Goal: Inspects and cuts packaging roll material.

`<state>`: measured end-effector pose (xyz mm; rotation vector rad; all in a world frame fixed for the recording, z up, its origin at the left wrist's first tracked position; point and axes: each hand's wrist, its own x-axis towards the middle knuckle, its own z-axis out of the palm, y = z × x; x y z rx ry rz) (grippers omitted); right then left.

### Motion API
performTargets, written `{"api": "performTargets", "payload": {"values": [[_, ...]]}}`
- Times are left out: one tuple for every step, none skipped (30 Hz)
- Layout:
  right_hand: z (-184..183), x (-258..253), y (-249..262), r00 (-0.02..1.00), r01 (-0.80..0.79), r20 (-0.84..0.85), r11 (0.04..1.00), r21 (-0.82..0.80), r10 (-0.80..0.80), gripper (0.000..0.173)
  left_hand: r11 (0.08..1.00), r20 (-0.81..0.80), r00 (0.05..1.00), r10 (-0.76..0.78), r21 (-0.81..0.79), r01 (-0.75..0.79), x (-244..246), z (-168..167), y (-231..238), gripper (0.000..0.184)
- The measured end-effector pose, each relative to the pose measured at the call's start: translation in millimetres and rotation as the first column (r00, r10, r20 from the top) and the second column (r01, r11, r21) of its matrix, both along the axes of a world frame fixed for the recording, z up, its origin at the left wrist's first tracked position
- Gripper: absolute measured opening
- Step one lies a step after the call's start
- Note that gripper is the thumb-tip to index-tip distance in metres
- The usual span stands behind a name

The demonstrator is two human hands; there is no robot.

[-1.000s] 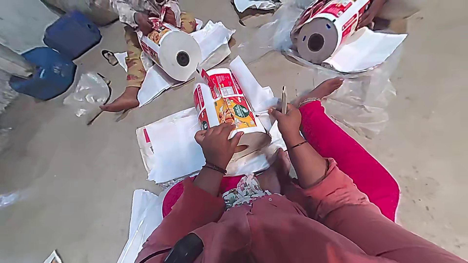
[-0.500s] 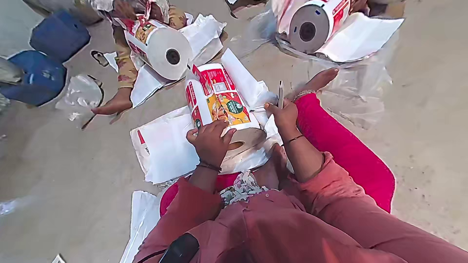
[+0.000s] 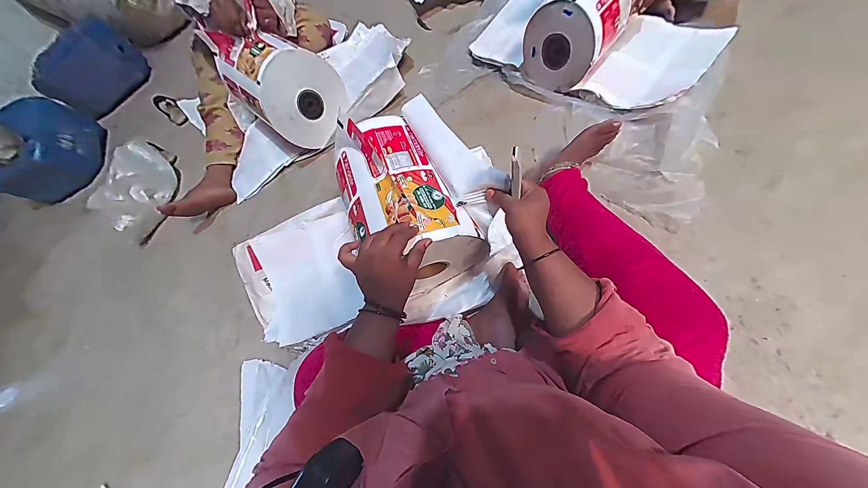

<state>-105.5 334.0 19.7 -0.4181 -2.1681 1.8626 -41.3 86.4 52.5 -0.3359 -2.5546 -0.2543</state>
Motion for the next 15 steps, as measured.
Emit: {"api": "performTargets", "payload": {"values": [[2.7, 1.3, -1.1, 1.000, -0.010, 0.003, 1.000, 0.011, 0.009, 0.024, 1.000, 0.002, 1.000, 0.003, 0.000, -0.003, 0.1, 0.1, -0.9, 0.032], [3.9, 1.9, -1.2, 1.000, -0.022, 0.009, 1.000, 0.022, 0.022, 0.024, 1.000, 0.002, 1.000, 0.006, -0.001, -0.006, 0.0, -0.3, -1.6, 0.032], [3.2, 1.2, 0.5, 0.999, -0.047, 0.013, 0.998, 0.035, 0.046, 0.025, 1.000, -0.001, 1.000, 0.004, 0.007, -0.004, 0.1, -1.3, -2.1, 0.033], [2.7, -0.5, 5.0, 0.995, -0.094, 0.034, 0.994, 0.058, 0.092, 0.026, 1.000, -0.004, 1.000, 0.001, 0.023, -0.001, 0.3, -3.2, -3.0, 0.032], [3.1, -3.4, 11.8, 0.985, -0.163, 0.077, 0.982, 0.095, 0.156, 0.029, 0.999, -0.008, 1.000, 0.001, 0.038, 0.000, 0.3, -4.5, -4.4, 0.032], [4.9, -3.9, 19.1, 0.968, -0.232, 0.128, 0.963, 0.139, 0.215, 0.034, 0.999, -0.011, 1.000, -0.001, 0.053, 0.001, 1.0, -5.7, -6.3, 0.031], [9.6, -2.2, 26.1, 0.949, -0.289, 0.183, 0.938, 0.192, 0.255, 0.045, 0.998, -0.013, 1.000, -0.002, 0.066, 0.003, 1.7, -6.5, -8.7, 0.031], [17.3, 0.4, 30.5, 0.934, -0.328, 0.231, 0.913, 0.245, 0.273, 0.059, 0.997, -0.009, 1.000, 0.002, 0.072, -0.001, 1.8, -6.3, -11.4, 0.031], [29.0, 5.5, 31.2, 0.926, -0.344, 0.267, 0.890, 0.299, 0.268, 0.066, 0.997, -0.008, 1.000, 0.006, 0.071, -0.006, 1.4, -6.1, -13.7, 0.031], [43.1, 14.3, 28.3, 0.924, -0.350, 0.281, 0.869, 0.349, 0.260, 0.066, 0.997, -0.008, 1.000, 0.008, 0.072, -0.007, 1.7, -6.8, -15.8, 0.031], [59.6, 26.8, 22.5, 0.918, -0.374, 0.284, 0.843, 0.387, 0.277, 0.060, 0.997, -0.006, 1.000, 0.005, 0.075, -0.005, 2.9, -6.9, -18.1, 0.031], [77.0, 42.7, 15.8, 0.907, -0.413, 0.274, 0.807, 0.422, 0.321, 0.052, 0.997, -0.001, 1.000, 0.003, 0.074, -0.003, 4.2, -7.1, -20.0, 0.032], [93.5, 59.3, 9.9, 0.888, -0.460, 0.249, 0.759, 0.461, 0.387, 0.044, 0.998, 0.005, 1.000, 0.004, 0.070, -0.004, 4.7, -7.1, -20.9, 0.034], [104.1, 68.8, 5.1, 0.855, -0.515, 0.248, 0.684, 0.517, 0.456, 0.041, 0.997, 0.005, 1.000, 0.001, 0.078, -0.001, 4.5, -7.3, -20.9, 0.035], [108.1, 71.9, 0.1, 0.817, -0.558, 0.262, 0.593, 0.580, 0.513, 0.044, 0.996, 0.004, 1.000, -0.001, 0.090, 0.001, 4.3, -7.6, -20.6, 0.034]]}}
